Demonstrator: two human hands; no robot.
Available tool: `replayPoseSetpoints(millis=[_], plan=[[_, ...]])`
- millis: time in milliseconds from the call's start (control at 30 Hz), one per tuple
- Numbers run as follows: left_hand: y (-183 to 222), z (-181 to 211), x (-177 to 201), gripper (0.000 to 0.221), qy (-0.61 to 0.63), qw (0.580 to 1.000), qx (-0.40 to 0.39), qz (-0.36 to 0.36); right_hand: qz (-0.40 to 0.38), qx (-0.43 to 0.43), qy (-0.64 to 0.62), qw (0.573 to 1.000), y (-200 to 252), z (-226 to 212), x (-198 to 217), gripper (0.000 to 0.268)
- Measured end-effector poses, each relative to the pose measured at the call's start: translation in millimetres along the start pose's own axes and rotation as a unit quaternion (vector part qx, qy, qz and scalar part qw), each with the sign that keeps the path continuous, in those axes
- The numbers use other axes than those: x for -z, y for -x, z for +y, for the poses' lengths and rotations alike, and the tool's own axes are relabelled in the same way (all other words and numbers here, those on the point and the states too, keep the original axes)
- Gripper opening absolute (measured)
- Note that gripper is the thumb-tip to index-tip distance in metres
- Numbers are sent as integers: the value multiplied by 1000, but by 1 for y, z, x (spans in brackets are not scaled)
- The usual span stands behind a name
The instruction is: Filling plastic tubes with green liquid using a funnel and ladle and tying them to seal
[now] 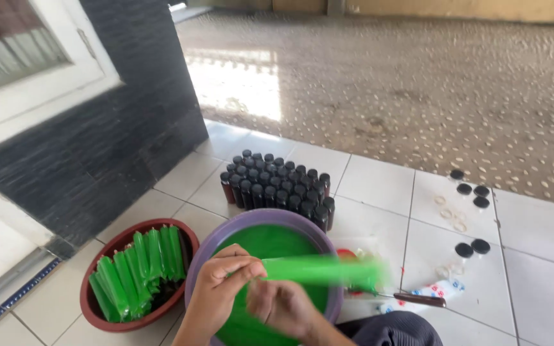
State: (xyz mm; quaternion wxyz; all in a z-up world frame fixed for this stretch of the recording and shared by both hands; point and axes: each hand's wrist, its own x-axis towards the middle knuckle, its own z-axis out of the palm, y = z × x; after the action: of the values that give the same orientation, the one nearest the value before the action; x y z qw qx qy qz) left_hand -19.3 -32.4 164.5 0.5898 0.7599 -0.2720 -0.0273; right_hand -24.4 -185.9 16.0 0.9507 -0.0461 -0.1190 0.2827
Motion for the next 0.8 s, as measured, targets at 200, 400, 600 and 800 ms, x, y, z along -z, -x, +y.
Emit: replayPoseSetpoints(millis=[200,400,600,800], plan=[[-4,-41,-7,16,-113,989,59,78,28,169,164,972,3,-23,-18,28],[11,-39,-10,19,72,997,16,-14,-3,-24,28,999,26,17,47,13],[15,-61,-26,24,-75,996,-3,39,65,145,101,982,38,-15,43,26],[25,-56,-21,16,88,995,12,-38,93,40,69,992,39,-2,111,17]])
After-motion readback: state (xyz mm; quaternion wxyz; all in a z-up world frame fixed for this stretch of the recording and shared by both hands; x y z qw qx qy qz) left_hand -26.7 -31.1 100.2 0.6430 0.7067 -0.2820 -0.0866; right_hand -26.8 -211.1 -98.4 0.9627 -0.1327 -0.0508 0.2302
